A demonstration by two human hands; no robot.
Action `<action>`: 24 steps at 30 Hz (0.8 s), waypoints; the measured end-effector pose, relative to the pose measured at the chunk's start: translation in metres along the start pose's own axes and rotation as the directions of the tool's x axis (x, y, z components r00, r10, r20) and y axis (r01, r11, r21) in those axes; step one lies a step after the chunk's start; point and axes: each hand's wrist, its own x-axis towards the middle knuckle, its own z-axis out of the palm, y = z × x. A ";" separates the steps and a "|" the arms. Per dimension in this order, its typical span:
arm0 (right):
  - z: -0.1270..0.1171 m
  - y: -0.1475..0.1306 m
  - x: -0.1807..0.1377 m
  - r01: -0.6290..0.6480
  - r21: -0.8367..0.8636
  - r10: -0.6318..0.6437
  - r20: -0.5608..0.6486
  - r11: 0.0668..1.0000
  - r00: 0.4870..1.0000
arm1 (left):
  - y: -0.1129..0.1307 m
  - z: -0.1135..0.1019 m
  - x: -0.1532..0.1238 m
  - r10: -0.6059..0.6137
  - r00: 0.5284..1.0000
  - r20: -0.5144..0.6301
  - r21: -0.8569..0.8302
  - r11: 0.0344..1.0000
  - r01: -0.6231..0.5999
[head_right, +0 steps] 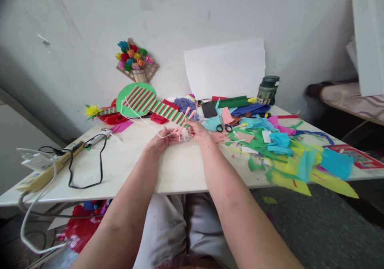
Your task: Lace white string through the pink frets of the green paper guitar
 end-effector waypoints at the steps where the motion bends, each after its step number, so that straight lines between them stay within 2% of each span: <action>1: 0.000 0.001 0.001 0.010 0.009 -0.010 -0.009 1.000 1.000 | 0.000 0.001 -0.001 -0.015 1.000 0.011 0.017 1.000 0.015; 10: 0.000 0.004 0.006 0.037 -0.015 -0.038 -0.077 0.999 0.996 | -0.001 -0.002 -0.002 -0.009 1.000 -0.012 0.125 0.992 0.010; 15: 0.001 0.002 0.004 0.041 0.012 -0.040 -0.083 0.999 0.996 | 0.000 0.001 -0.002 0.070 0.997 -0.017 0.101 0.993 -0.068; 19: 0.001 0.001 0.002 0.011 0.015 -0.010 -0.072 1.000 0.997 | -0.002 -0.003 0.004 0.147 0.981 -0.128 0.038 0.989 -0.143; 24: 0.001 0.001 0.002 -0.025 -0.046 0.022 -0.055 0.999 0.998 | -0.005 -0.007 0.011 0.128 0.944 -0.303 0.013 0.991 -0.130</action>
